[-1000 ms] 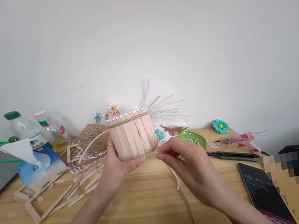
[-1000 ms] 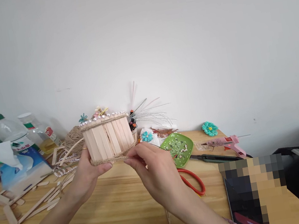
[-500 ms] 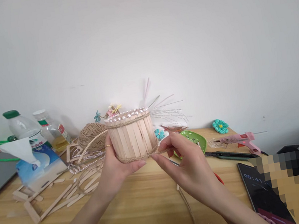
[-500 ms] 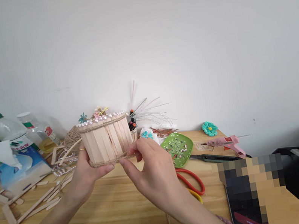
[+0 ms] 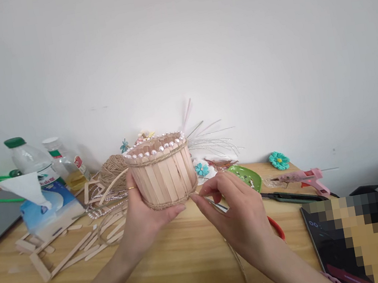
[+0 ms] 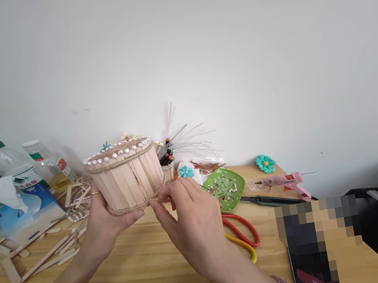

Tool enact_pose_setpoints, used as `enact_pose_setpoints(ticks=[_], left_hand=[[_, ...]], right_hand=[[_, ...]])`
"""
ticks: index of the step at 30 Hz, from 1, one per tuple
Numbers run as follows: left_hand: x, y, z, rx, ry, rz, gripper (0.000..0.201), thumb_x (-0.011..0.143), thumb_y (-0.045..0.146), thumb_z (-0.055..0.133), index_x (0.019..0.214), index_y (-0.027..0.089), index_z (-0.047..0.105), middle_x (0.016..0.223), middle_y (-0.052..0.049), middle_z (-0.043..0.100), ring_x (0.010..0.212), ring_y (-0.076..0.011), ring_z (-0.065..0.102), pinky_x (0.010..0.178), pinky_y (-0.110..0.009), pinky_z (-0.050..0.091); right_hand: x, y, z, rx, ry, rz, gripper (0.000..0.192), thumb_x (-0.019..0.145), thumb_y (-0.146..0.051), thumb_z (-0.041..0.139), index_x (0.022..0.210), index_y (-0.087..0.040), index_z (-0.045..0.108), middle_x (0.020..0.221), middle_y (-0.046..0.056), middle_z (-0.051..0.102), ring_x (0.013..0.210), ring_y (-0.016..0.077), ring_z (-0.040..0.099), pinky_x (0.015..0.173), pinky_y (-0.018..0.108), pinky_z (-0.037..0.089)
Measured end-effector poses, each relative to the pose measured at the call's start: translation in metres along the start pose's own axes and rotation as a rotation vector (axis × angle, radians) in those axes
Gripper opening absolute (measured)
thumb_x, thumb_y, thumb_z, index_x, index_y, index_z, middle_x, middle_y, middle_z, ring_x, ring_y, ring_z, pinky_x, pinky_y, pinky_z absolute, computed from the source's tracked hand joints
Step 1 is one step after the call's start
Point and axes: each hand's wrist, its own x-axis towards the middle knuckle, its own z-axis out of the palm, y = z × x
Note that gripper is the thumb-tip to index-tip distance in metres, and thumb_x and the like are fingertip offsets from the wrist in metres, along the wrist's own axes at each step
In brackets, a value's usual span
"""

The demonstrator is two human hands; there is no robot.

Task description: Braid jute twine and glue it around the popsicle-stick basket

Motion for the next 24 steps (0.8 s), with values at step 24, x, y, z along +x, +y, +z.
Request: enact_pose_setpoints(ticks=[24], left_hand=[[-0.006,0.004,0.001,-0.273,-0.009,-0.281,0.092,0.049,0.030,0.081,0.127,0.022,0.033,0.119,-0.009,0.056,0.113,-0.0317,0.050,0.092,-0.044,0.042]], right_hand=[[0.013,-0.003,-0.009,0.322,-0.223,0.320,0.016,0.075,-0.030,0.064,0.074,-0.020,0.052,0.073,0.001,0.058,0.068,0.0157,0.052,0.062,0.029,0.043]])
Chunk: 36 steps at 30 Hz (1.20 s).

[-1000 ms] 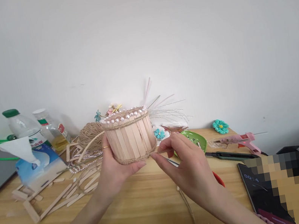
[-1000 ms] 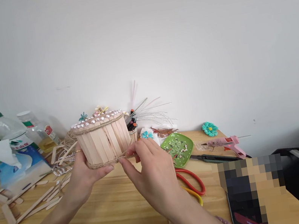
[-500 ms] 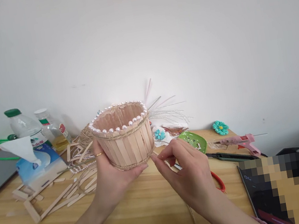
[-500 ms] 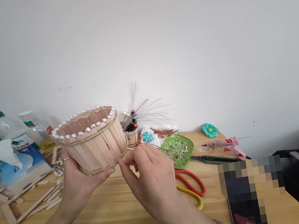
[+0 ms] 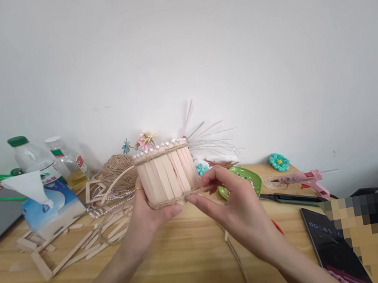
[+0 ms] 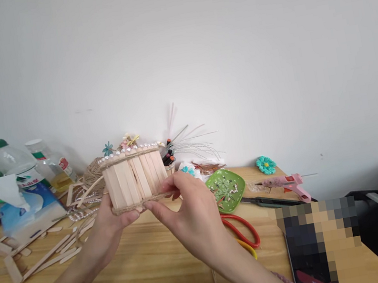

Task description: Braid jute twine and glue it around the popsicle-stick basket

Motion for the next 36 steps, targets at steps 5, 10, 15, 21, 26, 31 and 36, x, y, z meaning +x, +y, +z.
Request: enact_pose_setpoints(ticks=[5,10,15,21,26,31,36], left_hand=[[0.001,0.004,-0.001,-0.088,-0.023,-0.154,0.085,0.052,0.033,0.080,0.125,0.022,0.038,0.122,-0.013,0.056,0.116,-0.0348,0.049,0.085,-0.047,0.047],[0.002,0.000,-0.007,-0.092,-0.077,-0.254,0.075,0.064,0.033,0.073,0.128,0.027,0.037,0.126,-0.012,0.055,0.118,-0.0321,0.048,0.083,-0.045,0.048],[0.005,-0.004,-0.011,-0.070,-0.164,-0.294,0.064,0.069,0.033,0.070,0.126,0.027,0.043,0.125,-0.010,0.057,0.115,-0.0306,0.052,0.082,-0.042,0.048],[0.011,-0.003,-0.015,-0.131,-0.297,-0.533,0.045,0.075,0.046,0.061,0.111,0.019,0.059,0.116,-0.012,0.063,0.105,-0.0305,0.059,0.080,-0.041,0.049],[0.017,-0.010,-0.018,-0.234,-0.344,-0.700,0.055,0.076,0.057,0.052,0.115,0.019,0.056,0.105,-0.013,0.068,0.089,-0.0298,0.066,0.072,-0.039,0.051],[0.019,-0.013,-0.019,-0.312,-0.408,-0.750,0.065,0.075,0.063,0.048,0.121,0.018,0.052,0.109,-0.015,0.066,0.087,-0.0309,0.067,0.068,-0.039,0.052],[0.016,-0.008,-0.020,-0.301,-0.473,-0.798,0.070,0.073,0.069,0.042,0.122,0.019,0.052,0.101,-0.015,0.069,0.080,-0.0308,0.069,0.060,-0.036,0.053]], right_hand=[[0.002,0.017,-0.007,0.157,0.110,0.023,0.017,0.081,-0.035,0.058,0.089,-0.021,0.053,0.089,0.004,0.059,0.088,0.0191,0.054,0.080,0.035,0.043],[-0.003,0.034,-0.005,0.159,0.109,0.011,0.029,0.083,-0.038,0.054,0.106,-0.023,0.047,0.111,0.008,0.055,0.104,0.0222,0.051,0.091,0.041,0.040],[-0.009,0.040,0.001,0.190,-0.102,0.077,0.056,0.076,-0.046,0.061,0.123,-0.026,0.038,0.134,0.010,0.041,0.124,0.0262,0.039,0.101,0.046,0.034],[0.002,0.053,0.008,0.369,-0.195,0.231,0.060,0.074,-0.047,0.063,0.125,-0.028,0.037,0.142,0.010,0.033,0.129,0.0243,0.035,0.102,0.046,0.032],[0.009,0.068,0.008,0.383,-0.126,0.167,0.023,0.080,-0.041,0.058,0.092,-0.022,0.060,0.130,0.008,0.047,0.127,0.0223,0.038,0.101,0.040,0.034],[0.000,0.080,0.008,0.325,-0.218,0.019,0.054,0.078,-0.053,0.054,0.125,-0.028,0.043,0.145,0.008,0.029,0.135,0.0245,0.024,0.106,0.044,0.028],[-0.009,0.078,0.011,-0.035,-0.389,-0.376,0.118,0.054,-0.051,0.077,0.142,-0.024,0.003,0.150,0.015,0.010,0.137,0.0302,0.011,0.110,0.049,0.018]])
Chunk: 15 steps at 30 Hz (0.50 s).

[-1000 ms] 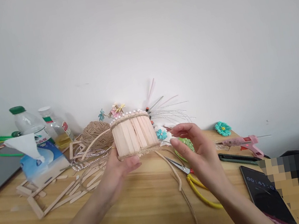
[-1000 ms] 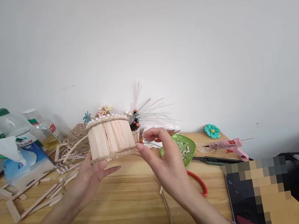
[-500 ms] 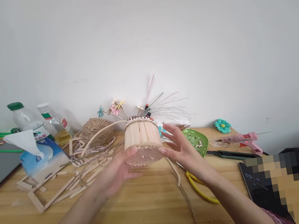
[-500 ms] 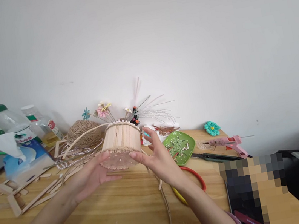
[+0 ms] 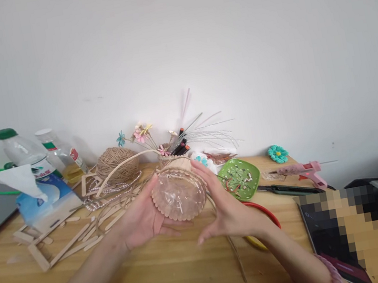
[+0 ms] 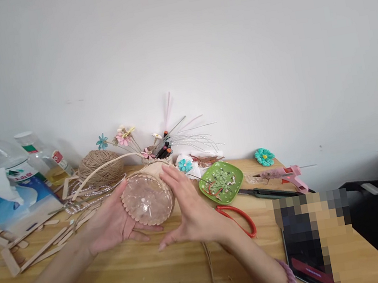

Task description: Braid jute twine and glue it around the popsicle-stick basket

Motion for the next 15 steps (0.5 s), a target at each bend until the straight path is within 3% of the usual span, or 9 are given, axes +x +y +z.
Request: enact_pose_setpoints(ticks=[2,7,10,15], left_hand=[[-0.003,0.001,0.001,0.039,0.006,-0.026,0.073,0.072,0.072,0.040,0.123,0.021,0.051,0.099,-0.015,0.070,0.078,-0.0307,0.069,0.053,-0.033,0.052],[-0.005,0.000,-0.001,0.205,0.005,-0.091,0.085,0.070,0.078,0.028,0.121,0.015,0.054,0.090,-0.018,0.071,0.068,-0.0266,0.070,0.044,-0.024,0.048],[-0.005,-0.002,-0.003,0.246,-0.014,-0.084,0.087,0.070,0.078,0.023,0.121,0.014,0.054,0.090,-0.018,0.071,0.065,-0.0248,0.069,0.042,-0.022,0.048],[-0.004,-0.002,-0.005,0.172,-0.037,-0.018,0.073,0.077,0.072,0.027,0.125,0.021,0.049,0.102,-0.014,0.068,0.085,-0.0281,0.067,0.047,-0.028,0.053]], right_hand=[[0.001,-0.003,0.003,-0.066,-0.006,-0.044,0.118,0.057,-0.049,0.076,0.142,-0.021,0.000,0.147,0.017,0.017,0.136,0.0295,0.016,0.109,0.047,0.021],[-0.001,-0.010,0.012,-0.196,0.139,-0.026,0.094,0.070,-0.046,0.068,0.140,-0.017,0.012,0.137,0.018,0.036,0.130,0.0287,0.030,0.105,0.047,0.030],[-0.007,-0.016,0.018,-0.301,0.196,-0.052,0.090,0.072,-0.043,0.065,0.139,-0.015,0.012,0.134,0.020,0.039,0.128,0.0313,0.031,0.104,0.053,0.027],[-0.017,-0.015,0.025,-0.474,0.236,-0.182,0.081,0.078,-0.032,0.058,0.141,-0.012,0.012,0.127,0.018,0.050,0.128,0.0305,0.033,0.106,0.056,0.021]])
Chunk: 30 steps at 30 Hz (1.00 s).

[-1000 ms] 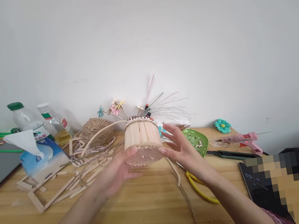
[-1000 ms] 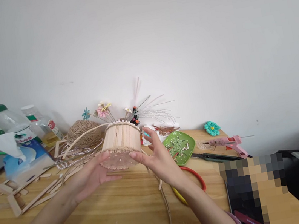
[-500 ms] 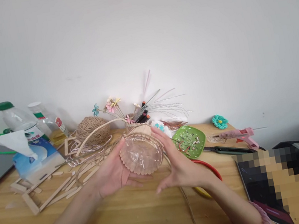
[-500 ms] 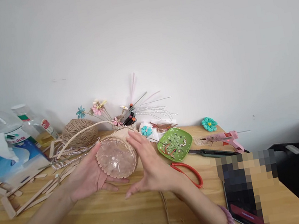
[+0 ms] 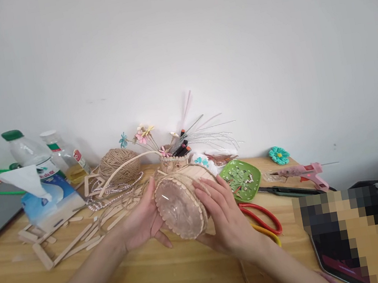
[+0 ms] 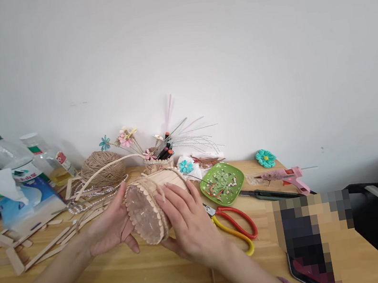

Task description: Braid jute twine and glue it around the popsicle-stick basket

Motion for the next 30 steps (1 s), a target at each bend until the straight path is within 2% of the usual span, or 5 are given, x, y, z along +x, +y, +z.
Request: enact_pose_setpoints(ticks=[6,13,19,25,30], left_hand=[[0.009,-0.004,-0.013,-0.162,-0.099,0.060,0.055,0.084,0.055,0.039,0.120,0.015,0.051,0.104,-0.015,0.067,0.091,-0.0289,0.064,0.068,-0.041,0.054],[0.013,-0.007,-0.020,-0.028,0.091,0.313,0.054,0.069,0.024,0.067,0.119,0.017,0.048,0.116,-0.011,0.063,0.108,-0.0310,0.056,0.084,-0.043,0.048],[0.013,-0.009,-0.028,0.442,0.269,0.519,0.088,0.052,0.026,0.081,0.129,0.018,0.039,0.135,-0.013,0.046,0.123,-0.0340,0.042,0.100,-0.047,0.035],[0.015,-0.016,-0.039,0.850,0.464,0.708,0.102,0.051,0.035,0.082,0.135,0.019,0.025,0.134,-0.017,0.041,0.126,-0.0362,0.035,0.105,-0.056,0.022],[0.016,-0.018,-0.033,0.983,0.445,0.939,0.093,0.055,0.031,0.079,0.131,0.025,0.025,0.134,-0.014,0.033,0.126,-0.0347,0.033,0.103,-0.052,0.030]], right_hand=[[-0.009,0.005,0.000,-0.033,-0.013,-0.069,0.085,0.079,-0.032,0.060,0.143,-0.012,0.007,0.133,0.017,0.046,0.137,0.0290,0.012,0.108,0.055,0.016],[-0.012,-0.001,-0.002,0.457,-0.191,0.311,0.097,0.073,-0.040,0.067,0.142,-0.022,0.000,0.150,0.016,0.001,0.138,0.0292,0.004,0.108,0.050,0.021],[-0.011,0.014,-0.007,0.633,-0.312,0.352,0.097,0.069,-0.024,0.073,0.141,-0.026,0.009,0.150,0.012,0.011,0.138,0.0243,0.013,0.110,0.045,0.020],[-0.010,0.024,-0.009,0.419,-0.293,0.270,0.064,0.082,-0.004,0.043,0.139,-0.025,0.023,0.144,0.009,0.032,0.133,0.0208,0.029,0.108,0.046,0.027],[-0.008,0.020,-0.014,0.781,-0.148,0.598,0.046,0.085,-0.011,0.041,0.127,-0.028,0.038,0.135,0.006,0.045,0.125,0.0199,0.041,0.105,0.043,0.034]])
